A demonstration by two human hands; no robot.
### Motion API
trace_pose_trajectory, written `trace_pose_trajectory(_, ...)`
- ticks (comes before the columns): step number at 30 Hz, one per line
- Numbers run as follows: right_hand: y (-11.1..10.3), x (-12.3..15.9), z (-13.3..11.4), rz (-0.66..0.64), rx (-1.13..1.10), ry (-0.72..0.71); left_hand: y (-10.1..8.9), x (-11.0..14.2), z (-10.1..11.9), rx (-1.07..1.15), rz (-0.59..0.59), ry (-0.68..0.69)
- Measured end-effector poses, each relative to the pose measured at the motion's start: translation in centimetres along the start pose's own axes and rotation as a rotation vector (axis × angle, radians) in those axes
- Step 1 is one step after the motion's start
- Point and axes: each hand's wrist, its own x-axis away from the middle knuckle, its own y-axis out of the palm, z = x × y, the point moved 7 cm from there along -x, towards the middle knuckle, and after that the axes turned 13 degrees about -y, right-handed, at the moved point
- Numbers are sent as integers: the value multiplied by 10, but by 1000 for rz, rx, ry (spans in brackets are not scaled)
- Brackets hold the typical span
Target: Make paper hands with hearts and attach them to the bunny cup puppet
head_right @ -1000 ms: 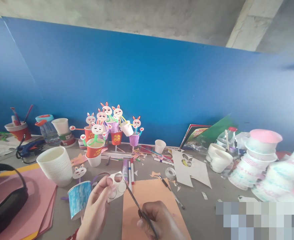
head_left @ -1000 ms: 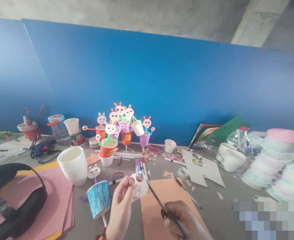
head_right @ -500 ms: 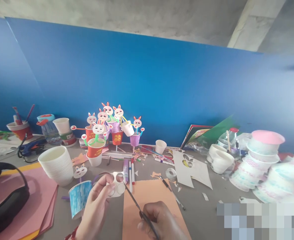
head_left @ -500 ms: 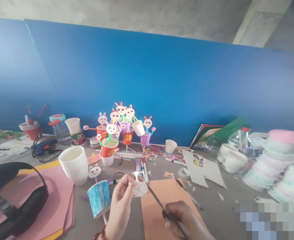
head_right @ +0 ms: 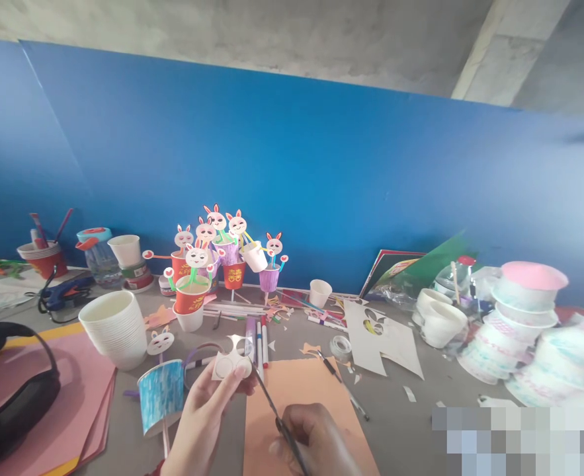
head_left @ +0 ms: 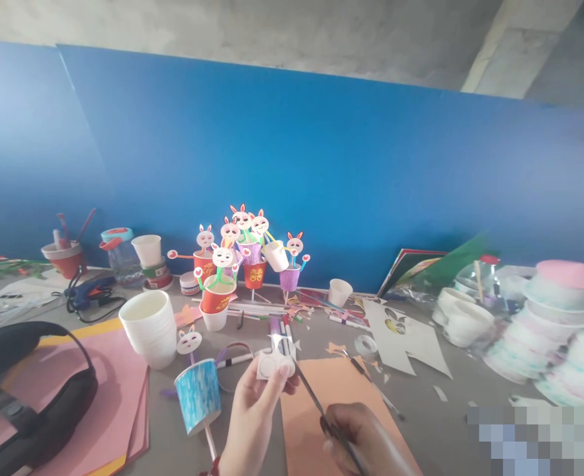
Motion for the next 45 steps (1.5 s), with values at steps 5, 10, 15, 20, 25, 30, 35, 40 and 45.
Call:
trace_pose_trajectory(5, 4, 2, -11, -19, -24, 3, 2, 1, 8, -9, 1, 19)
trace_pose_trajectory(10, 10, -2, -5, -52, -107, 18, 7, 1, 10, -57, -59, 16)
trace_pose_trajectory(15, 6, -1, 4, -24, -101, 15, 8, 0, 8, -85, -98, 29)
trace_pose_trajectory(20, 8, 1, 20, -15, -132, 56, 8, -1, 7, -82, -111, 49)
trace_pose_trajectory(25, 9, 0, 12, -45, -134, 15, 9, 0, 8, -73, -106, 58)
trace_pose_trajectory(30, 5, 1, 6, -44, -103, 25, 10, 1, 10, -66, -93, 53)
trace_pose_trajectory(35, 2, 1, 20, -31, -45, 52, 8, 1, 9, -60, -71, 38)
trace_pose_trajectory(40, 0, 1, 14, 15, -13, -20, 5, 1, 8, -66, -64, 29)
trace_pose_trajectory(45, -4, 5, 12, 46, 22, 24, 5, 0, 8, -52, -71, 20)
